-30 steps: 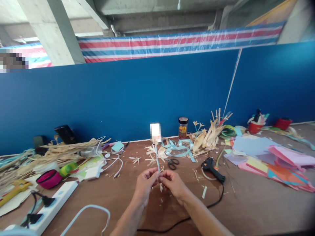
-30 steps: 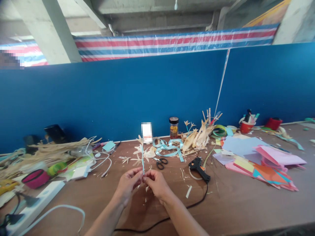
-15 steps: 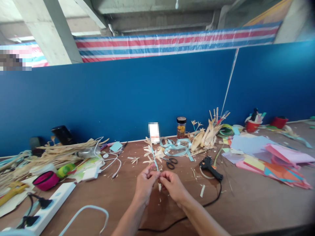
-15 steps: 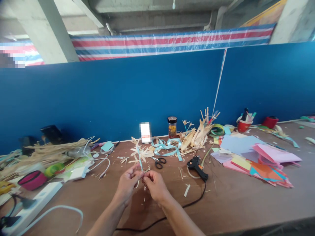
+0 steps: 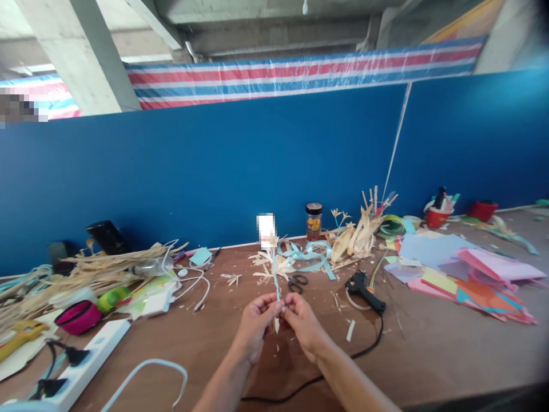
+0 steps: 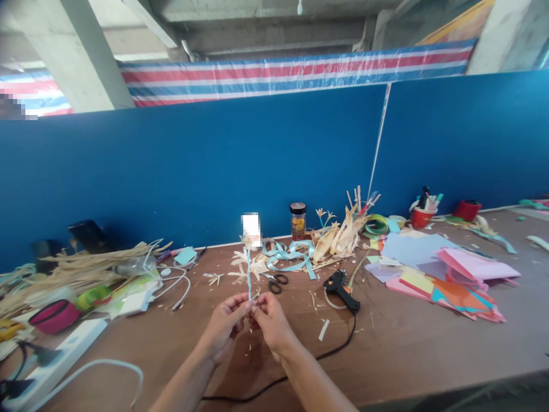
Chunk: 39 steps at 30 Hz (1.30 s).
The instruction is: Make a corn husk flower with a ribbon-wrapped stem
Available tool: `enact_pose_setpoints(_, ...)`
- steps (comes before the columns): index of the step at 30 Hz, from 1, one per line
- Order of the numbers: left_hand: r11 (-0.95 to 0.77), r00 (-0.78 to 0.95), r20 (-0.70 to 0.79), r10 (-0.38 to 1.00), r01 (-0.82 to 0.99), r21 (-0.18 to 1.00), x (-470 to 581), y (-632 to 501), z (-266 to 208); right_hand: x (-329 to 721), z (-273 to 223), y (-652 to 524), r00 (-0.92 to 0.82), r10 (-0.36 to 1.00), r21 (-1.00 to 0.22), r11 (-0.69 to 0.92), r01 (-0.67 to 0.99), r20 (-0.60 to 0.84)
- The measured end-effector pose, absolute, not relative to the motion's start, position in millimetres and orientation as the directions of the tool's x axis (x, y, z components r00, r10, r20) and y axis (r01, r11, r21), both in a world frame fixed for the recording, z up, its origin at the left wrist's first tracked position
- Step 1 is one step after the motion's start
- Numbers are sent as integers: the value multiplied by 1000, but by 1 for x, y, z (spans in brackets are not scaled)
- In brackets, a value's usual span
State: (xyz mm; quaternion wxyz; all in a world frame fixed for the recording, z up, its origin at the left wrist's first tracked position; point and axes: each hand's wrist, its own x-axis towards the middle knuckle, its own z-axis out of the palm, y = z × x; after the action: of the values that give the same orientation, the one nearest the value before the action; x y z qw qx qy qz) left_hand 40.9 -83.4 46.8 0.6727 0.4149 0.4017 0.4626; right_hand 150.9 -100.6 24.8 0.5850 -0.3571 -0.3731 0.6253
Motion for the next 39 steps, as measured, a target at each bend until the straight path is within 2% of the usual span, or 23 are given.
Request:
enact_pose_setpoints(3,232,234,-170,957,-269,935,41,-85,49,156,25,-102,-132,991,-887,-44,-459,20)
enact_pose_setpoints(6,167,113,-146,983,-211,963,42,-86,50,164,32,-103,-181,983,-924,-43,-381,29)
enact_pose_setpoints(10,58,11,-58,998,-75,995,45,-88,51,170,41,-98,-84,996,-960,-25,-278,-2)
enact_pose_setpoints(13,21,33,-20,999,-26,999,48,-89,49,169,41,-91,-13,1000,-971,-8,-237,-5)
enact_pose_setpoints(18,46,100,-40,994,-55,997,53,-92,43,167,36,-84,53,998,-966,-13,-259,-28)
enact_pose_setpoints(24,155,151,-144,978,-63,986,53,-95,41,168,35,-85,16,1000,-949,10,-316,5)
enact_pose_setpoints(29,132,190,-126,974,-19,991,55,-98,42,168,39,-87,-45,998,-935,-46,-352,-32)
enact_pose_setpoints(32,118,221,-113,969,-9,993,56,-99,42,168,41,-88,-16,1000,-936,-19,-351,-15)
enact_pose_setpoints(39,170,247,-129,961,-154,973,56,-100,39,170,38,-87,-7,1000,-951,21,-309,24)
